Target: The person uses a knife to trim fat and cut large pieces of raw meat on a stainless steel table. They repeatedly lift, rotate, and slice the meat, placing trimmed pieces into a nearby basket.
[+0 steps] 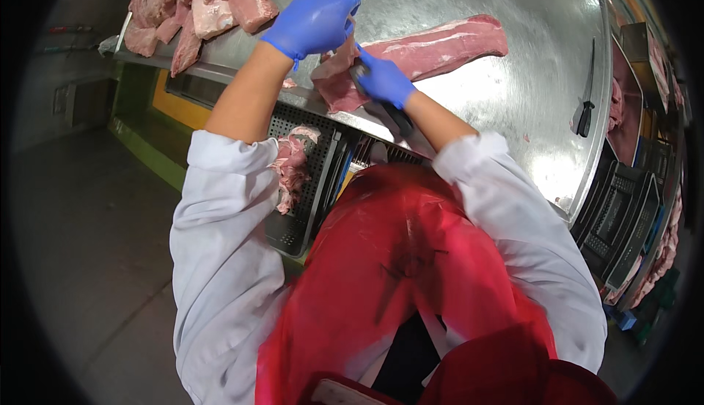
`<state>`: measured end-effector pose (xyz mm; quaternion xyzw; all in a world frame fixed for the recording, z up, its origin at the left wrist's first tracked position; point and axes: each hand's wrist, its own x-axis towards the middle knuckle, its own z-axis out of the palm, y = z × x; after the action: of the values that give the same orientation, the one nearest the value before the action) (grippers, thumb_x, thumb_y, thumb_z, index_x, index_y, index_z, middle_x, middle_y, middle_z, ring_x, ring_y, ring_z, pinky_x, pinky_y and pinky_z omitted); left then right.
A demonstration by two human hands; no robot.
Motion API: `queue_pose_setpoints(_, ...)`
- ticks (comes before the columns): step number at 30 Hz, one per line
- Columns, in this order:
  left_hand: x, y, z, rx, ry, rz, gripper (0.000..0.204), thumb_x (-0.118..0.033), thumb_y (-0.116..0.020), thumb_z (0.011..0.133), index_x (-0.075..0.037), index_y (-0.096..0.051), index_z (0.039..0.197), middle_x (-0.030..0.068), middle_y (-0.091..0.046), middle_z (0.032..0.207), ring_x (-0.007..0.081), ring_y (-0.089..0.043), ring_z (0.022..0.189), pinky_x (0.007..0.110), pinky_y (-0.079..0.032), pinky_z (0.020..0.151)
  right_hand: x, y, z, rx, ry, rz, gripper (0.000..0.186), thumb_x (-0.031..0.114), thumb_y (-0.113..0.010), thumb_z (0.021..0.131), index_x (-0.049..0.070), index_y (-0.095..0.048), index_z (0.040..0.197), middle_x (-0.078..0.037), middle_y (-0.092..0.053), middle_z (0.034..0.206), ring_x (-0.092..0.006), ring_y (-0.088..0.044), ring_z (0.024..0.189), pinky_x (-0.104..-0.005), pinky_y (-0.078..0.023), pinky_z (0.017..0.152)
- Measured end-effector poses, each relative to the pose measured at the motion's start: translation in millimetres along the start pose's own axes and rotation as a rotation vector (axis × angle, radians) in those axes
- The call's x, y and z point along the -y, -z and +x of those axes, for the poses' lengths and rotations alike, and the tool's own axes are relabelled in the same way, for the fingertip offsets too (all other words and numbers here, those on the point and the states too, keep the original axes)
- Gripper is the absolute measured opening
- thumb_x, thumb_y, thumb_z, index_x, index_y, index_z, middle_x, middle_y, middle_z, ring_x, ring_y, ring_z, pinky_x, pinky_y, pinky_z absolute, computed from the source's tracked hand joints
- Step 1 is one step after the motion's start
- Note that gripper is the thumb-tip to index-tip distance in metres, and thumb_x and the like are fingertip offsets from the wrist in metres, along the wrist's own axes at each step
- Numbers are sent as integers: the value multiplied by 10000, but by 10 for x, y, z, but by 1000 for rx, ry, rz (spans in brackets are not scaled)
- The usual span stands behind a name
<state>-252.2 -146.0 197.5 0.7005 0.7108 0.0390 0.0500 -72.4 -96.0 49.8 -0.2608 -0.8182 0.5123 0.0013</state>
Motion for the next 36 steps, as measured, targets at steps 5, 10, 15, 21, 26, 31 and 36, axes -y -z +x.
queue_pose_setpoints(5,374,332,-287,-186,49,8,257,-175,-638,855,-85,-600,1092,189,-687,898,414,-662,848,481,-526,740,-168,-436,-834,26,285,-33,735,196,-532,945,175,-205,1602,-230,-705,865,-281,-691,651,-386,-557,631)
queue_pose_setpoints(10,14,931,-316,-300,-74,1,153,-131,-585,882,-77,-621,1020,161,-645,768,348,-644,722,414,-526,658,433,-252,-472,311,-7,186,753,121,-512,922,231,-222,1608,-130,-680,743,-173,-635,532,-327,-535,528)
queue_pose_setpoints(15,-1052,1818,179,-545,-81,-353,132,-100,-518,890,-14,-612,927,102,-604,763,239,-585,696,343,-498,693,636,-254,-604,421,27,265,791,81,-489,888,269,-223,1609,-121,-645,680,-182,-614,503,-335,-522,512)
queue_pose_setpoints(21,-1580,2382,897,-351,-398,-1630,125,-77,-474,956,-13,-581,955,33,-531,788,143,-489,674,287,-440,639,-626,770,-1754,95,94,289,820,194,-596,901,101,-181,1603,-187,-714,928,-273,-708,837,-375,-549,782)
queue_pose_setpoints(26,-2244,418,868,-602,-67,-1882,121,-100,-540,975,-4,-601,934,83,-600,1036,170,-571,933,360,-474,861,-2159,1923,-3342,-594,-282,290,652,196,-622,958,108,-357,1546,-75,-690,860,-164,-647,618,-335,-544,569)
queue_pose_setpoints(31,-3211,-1832,-136,114,261,-907,560,-249,-712,859,32,-495,1292,192,-580,1206,301,-569,1148,452,-439,1001,-2656,2351,-4617,-879,-381,417,685,-11,-555,960,137,-304,1580,-24,-634,827,-91,-571,577,-250,-474,490)
queue_pose_setpoints(36,-3949,-2002,1104,-229,-236,-427,651,-245,-669,817,51,-456,1357,280,-539,1286,434,-530,1180,518,-393,1042,-2374,2226,-4486,-514,-399,38,725,156,-574,927,226,-277,1585,-235,-679,819,-339,-656,611,-433,-531,624)
